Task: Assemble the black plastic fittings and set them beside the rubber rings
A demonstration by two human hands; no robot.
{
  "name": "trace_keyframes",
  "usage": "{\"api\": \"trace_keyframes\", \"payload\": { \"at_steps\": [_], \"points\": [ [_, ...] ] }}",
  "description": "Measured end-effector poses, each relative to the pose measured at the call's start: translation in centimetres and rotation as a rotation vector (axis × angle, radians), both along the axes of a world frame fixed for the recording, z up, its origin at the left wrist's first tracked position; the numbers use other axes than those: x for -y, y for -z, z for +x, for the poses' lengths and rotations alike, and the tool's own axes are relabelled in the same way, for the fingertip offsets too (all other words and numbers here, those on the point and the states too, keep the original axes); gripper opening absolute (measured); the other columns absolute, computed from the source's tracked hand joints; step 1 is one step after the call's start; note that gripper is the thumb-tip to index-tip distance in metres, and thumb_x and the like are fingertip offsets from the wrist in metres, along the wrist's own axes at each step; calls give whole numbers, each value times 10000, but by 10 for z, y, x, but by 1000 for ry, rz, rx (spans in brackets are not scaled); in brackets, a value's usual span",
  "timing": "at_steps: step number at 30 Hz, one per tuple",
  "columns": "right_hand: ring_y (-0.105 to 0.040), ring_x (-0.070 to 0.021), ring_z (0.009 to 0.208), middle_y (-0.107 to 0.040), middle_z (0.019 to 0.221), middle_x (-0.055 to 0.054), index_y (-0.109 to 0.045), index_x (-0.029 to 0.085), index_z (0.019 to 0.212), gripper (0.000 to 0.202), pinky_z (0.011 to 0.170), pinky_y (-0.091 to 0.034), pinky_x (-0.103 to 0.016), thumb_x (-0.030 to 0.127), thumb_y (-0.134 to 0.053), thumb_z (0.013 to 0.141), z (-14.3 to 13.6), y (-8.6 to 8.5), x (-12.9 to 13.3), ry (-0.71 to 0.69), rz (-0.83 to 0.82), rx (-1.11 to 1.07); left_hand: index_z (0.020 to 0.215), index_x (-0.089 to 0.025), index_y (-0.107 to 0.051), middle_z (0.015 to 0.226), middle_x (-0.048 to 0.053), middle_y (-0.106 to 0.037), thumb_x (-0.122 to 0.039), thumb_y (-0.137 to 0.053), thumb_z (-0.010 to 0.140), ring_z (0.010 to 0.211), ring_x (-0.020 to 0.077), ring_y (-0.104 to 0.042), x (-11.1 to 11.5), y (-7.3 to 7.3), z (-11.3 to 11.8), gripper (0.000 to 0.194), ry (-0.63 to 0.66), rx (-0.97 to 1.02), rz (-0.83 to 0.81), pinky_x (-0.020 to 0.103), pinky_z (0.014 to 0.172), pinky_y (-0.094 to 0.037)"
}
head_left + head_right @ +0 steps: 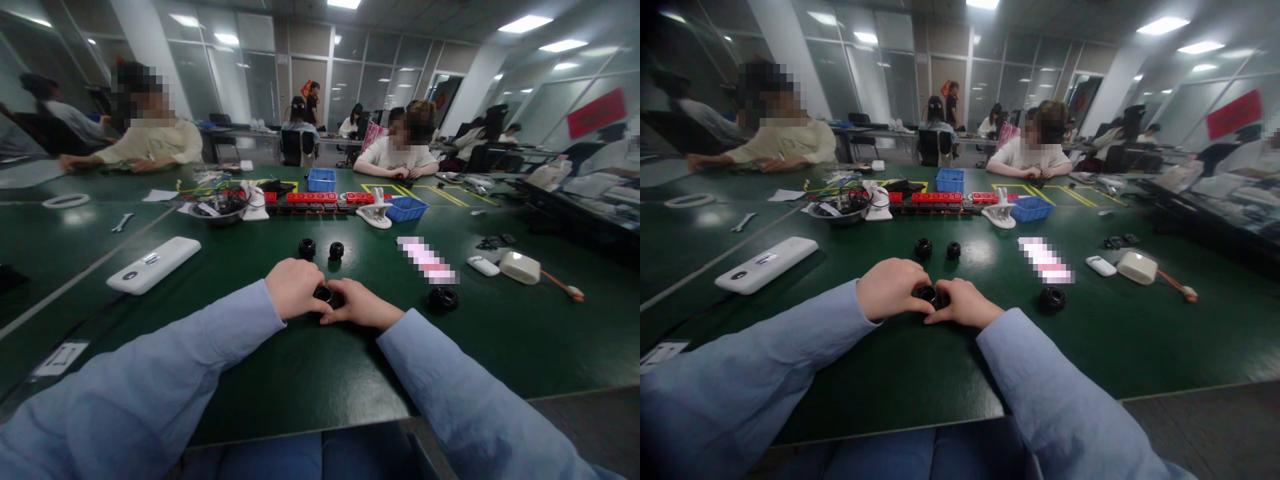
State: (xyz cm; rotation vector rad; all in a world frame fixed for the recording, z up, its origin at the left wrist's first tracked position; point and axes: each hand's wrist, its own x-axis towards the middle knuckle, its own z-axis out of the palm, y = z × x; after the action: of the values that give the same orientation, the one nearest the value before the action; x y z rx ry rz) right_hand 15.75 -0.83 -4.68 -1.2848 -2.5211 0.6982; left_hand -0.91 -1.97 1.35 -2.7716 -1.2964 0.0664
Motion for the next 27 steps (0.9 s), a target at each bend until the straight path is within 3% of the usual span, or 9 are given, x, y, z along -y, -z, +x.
{"api": "trace_keyframes", "payload": {
  "at_steps": [9, 16, 27],
  "points": [
    [-470, -139, 622, -544, 701, -2, -555, 169, 765, 457, 545, -286, -240, 558, -726, 595, -7, 0, 3, 64, 96, 57, 741, -121, -680, 732, 106, -660, -686, -512, 723, 709, 269, -630, 6, 3, 7, 590, -135, -12, 95, 309, 559, -392],
    [-476, -142, 614, -531, 665, 5, -522, 176, 720, 458, 529, -257, -236, 579, -707, 608, -10, 4, 2, 76, 136, 76, 737, -98, -681, 752, 159, -660, -731, -311, 792, 730, 291, -635, 9, 8, 9, 736, -204, -31, 134, 334, 581, -395],
    [-488, -152, 658, -547, 712, -10, -570, 171, 751, 422, 562, -287, -252, 553, -703, 632, -10, 9, 3, 88, 118, 47, 776, -109, -676, 783, 161, -663, -724, -194, 822, 753, 300, -638, 6, 8, 7, 783, -269, -17, 31, 321, 560, -394]
  ]
}}
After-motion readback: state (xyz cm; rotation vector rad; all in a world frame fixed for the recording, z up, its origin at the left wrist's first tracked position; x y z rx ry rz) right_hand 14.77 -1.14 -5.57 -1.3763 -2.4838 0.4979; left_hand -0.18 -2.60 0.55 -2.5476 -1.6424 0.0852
